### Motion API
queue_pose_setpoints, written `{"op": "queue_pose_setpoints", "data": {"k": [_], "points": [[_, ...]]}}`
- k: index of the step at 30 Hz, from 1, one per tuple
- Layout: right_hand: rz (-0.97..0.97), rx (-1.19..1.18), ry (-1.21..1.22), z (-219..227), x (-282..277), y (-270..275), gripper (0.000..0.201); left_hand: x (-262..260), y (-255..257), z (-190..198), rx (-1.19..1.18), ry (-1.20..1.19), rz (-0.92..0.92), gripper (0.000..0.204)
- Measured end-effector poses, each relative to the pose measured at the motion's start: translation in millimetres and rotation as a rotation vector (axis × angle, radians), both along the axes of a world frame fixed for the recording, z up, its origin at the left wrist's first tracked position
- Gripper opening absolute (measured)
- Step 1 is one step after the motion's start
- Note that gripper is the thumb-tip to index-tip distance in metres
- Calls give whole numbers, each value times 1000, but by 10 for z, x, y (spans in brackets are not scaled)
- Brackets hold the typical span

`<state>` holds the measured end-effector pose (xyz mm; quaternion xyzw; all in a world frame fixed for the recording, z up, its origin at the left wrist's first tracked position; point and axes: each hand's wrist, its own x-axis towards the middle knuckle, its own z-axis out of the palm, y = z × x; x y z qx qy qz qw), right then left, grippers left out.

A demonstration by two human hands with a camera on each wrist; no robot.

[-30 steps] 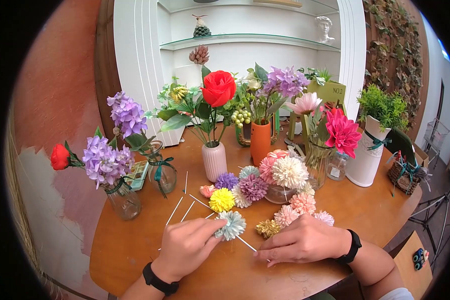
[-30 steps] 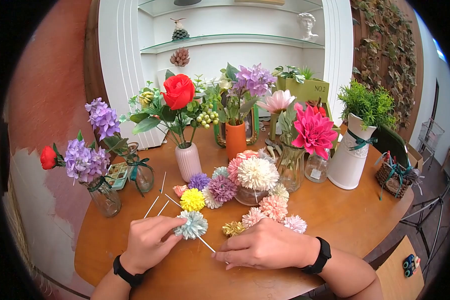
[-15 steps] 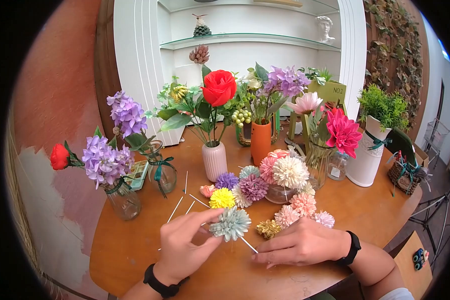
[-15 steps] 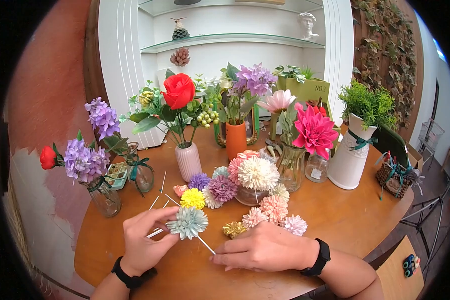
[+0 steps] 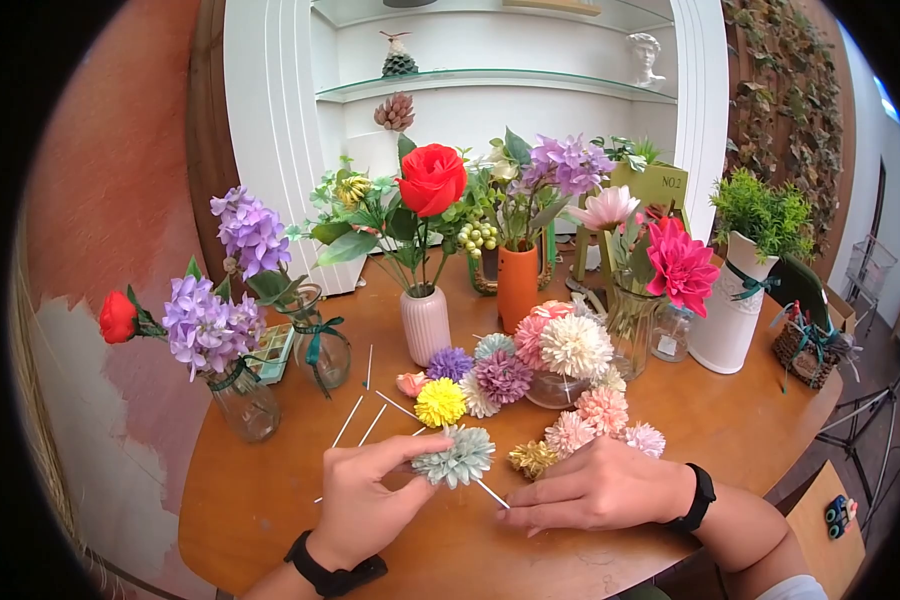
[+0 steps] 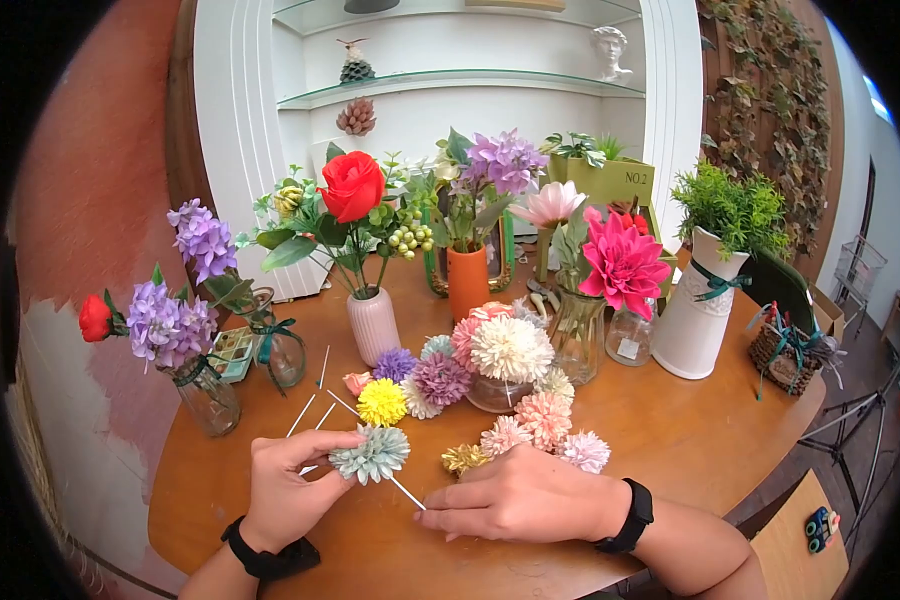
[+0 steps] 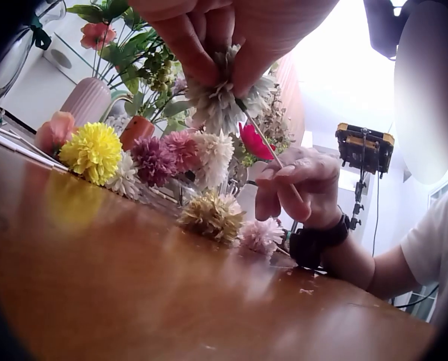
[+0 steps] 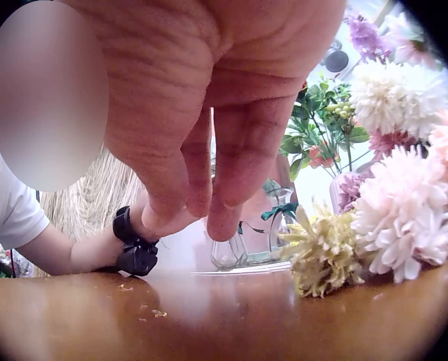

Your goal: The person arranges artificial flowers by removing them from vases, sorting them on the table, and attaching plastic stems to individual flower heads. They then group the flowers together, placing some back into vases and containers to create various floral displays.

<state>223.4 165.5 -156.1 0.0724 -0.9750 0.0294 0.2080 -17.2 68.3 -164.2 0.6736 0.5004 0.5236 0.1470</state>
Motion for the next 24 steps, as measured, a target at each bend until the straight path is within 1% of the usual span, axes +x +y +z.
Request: {"op": "queue_pose_setpoints", "data": {"k": [5, 10, 12, 13, 15, 16, 17, 18, 19, 20, 21, 22, 23, 24], "points": [[6, -8, 14, 6, -1, -7, 37, 6, -31, -5, -36, 80, -1, 28], [10, -15, 21, -11, -1, 22, 38, 14, -3, -24, 75, 88, 14, 28], [16, -110, 94, 1, -3, 19, 41, 23, 15, -28, 115, 83, 29, 31], [13, -108, 93, 20, 12, 14, 41, 28, 24, -28, 153, 80, 45, 34], [-84, -116, 118, 70, 46, 0, 45, 13, 40, -8, 170, 106, 20, 35], [-87, -114, 118, 53, 47, 10, 45, 4, 47, 5, 186, 132, -1, 35], [-123, -126, 193, 20, 38, 27, 46, 7, 32, 30, 188, 132, -3, 35], [-160, -137, 270, 5, 31, 35, 47, 16, 2, 68, 166, 189, -85, 36], [-163, -135, 271, 27, 26, 27, 47, 20, -12, 90, 145, 246, -167, 38], [-146, -179, 269, 62, 20, 13, 48, 8, 10, 0, 125, 189, -290, 42], [-128, -223, 266, 84, 17, 5, 49, 32, 12, -10, 128, 189, -292, 42], [-131, -221, 267, 86, 17, 2, 49, 68, 21, -15, 129, 188, -386, 43], [-105, -224, 200, 84, 18, -4, 47, 90, 24, -21, 129, 187, -479, 44], [-78, -228, 134, 80, 18, -10, 45, 85, -12, -7, 52, 209, -492, 42]]}}
